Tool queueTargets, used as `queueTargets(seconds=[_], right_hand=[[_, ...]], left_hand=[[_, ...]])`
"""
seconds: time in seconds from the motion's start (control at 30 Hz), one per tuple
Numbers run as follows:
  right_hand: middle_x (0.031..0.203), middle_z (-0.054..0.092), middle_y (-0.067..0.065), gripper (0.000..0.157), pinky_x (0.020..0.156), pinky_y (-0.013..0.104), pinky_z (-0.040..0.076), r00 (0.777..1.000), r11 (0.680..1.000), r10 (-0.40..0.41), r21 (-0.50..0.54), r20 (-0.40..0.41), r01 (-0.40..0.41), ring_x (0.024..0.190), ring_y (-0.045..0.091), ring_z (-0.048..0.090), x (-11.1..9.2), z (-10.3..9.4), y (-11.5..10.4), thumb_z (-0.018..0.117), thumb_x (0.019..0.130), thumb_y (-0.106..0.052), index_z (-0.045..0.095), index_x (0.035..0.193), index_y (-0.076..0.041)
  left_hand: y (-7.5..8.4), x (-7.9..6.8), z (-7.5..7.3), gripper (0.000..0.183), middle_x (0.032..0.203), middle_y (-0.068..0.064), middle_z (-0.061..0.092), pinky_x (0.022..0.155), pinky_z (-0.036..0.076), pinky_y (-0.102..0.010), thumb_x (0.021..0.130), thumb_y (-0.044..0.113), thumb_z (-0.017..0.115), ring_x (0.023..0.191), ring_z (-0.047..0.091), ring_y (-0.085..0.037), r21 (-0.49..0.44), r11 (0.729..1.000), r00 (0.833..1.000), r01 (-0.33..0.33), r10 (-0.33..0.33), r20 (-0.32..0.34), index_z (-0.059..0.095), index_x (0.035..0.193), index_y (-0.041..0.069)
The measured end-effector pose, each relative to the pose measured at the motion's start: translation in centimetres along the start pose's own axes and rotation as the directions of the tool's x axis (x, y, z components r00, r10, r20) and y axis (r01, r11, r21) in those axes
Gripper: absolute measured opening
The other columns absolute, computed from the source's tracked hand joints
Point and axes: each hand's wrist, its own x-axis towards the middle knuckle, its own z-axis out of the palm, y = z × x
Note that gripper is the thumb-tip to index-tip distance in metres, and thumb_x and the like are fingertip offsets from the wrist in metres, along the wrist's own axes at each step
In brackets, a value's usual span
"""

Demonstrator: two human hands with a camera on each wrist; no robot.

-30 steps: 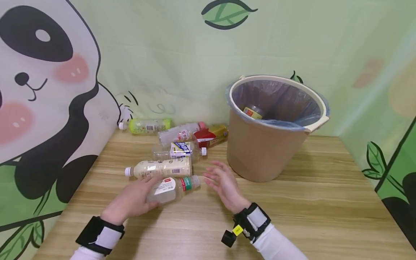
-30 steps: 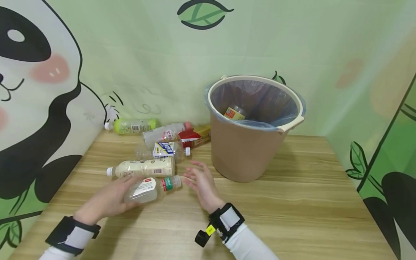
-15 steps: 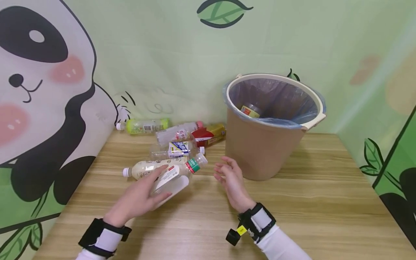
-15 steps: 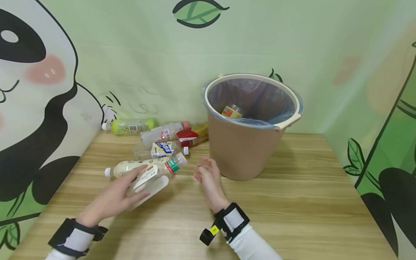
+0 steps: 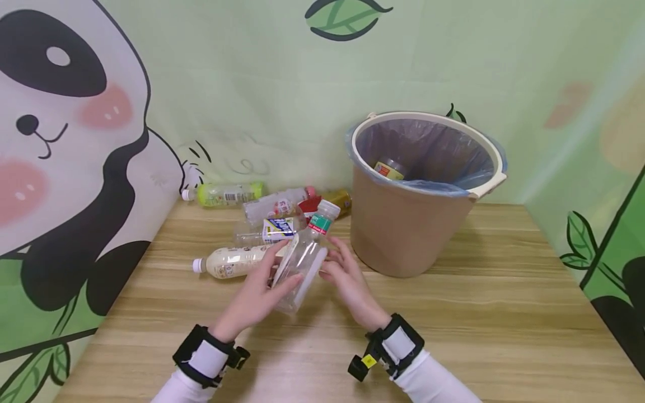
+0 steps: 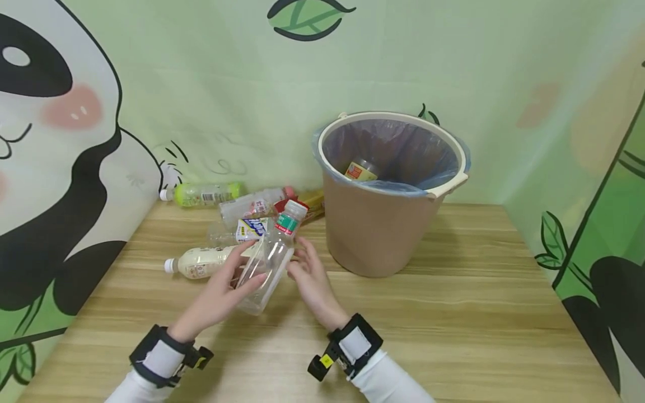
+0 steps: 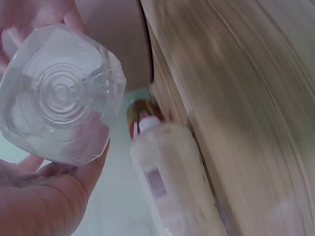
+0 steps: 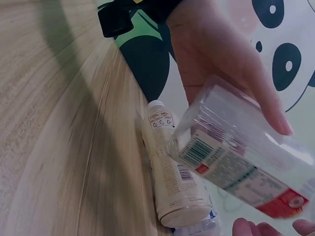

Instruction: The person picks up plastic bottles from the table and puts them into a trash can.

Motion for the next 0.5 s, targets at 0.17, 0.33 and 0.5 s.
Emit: queueTargets(seconds=[0.17,0.33,0.5], right_hand=[[0.147,0.035,0.014,0.062,0.102,0.050,0.040,1.000,0.999,0.002,-0.048,0.021,-0.001,0.127,0.030,0.043,0.0,0.1,0.0,0.050,0.097,-0.020,0.019,0.150,-0.019],[0.146,0.033,0.013,0.067,0.102,0.049,0.039,1.000,0.997,-0.013,-0.079,0.025,0.015,0.126,0.032,0.042,0.0,0.2,0.1,0.054,0.096,-0.028,0.016,0.150,-0.023],[0.151,0.025,0.014,0.074,0.105,0.048,0.036,0.999,0.994,-0.022,-0.109,0.026,0.025,0.131,0.032,0.037,0.1,0.2,0.2,0.057,0.094,-0.030,0.010,0.151,-0.022]], left_hand=[[0.7,0.4,1.5,0.068,0.128,-0.012,0.054,0.081,0.054,-0.041,0.092,0.049,0.054,0.102,0.060,-0.024,0.029,0.999,1.000,-0.018,0.018,-0.001,0.023,0.149,0.029],[1.0,0.5,2.3,0.069,0.135,-0.016,0.050,0.087,0.052,-0.044,0.094,0.050,0.048,0.107,0.058,-0.025,0.119,0.991,0.998,-0.065,0.067,-0.009,0.019,0.152,0.023],[1.4,0.4,2.4,0.067,0.144,-0.017,0.041,0.090,0.050,-0.046,0.097,0.051,0.039,0.114,0.055,-0.029,0.193,0.979,0.997,-0.071,0.073,-0.006,0.017,0.153,0.021]])
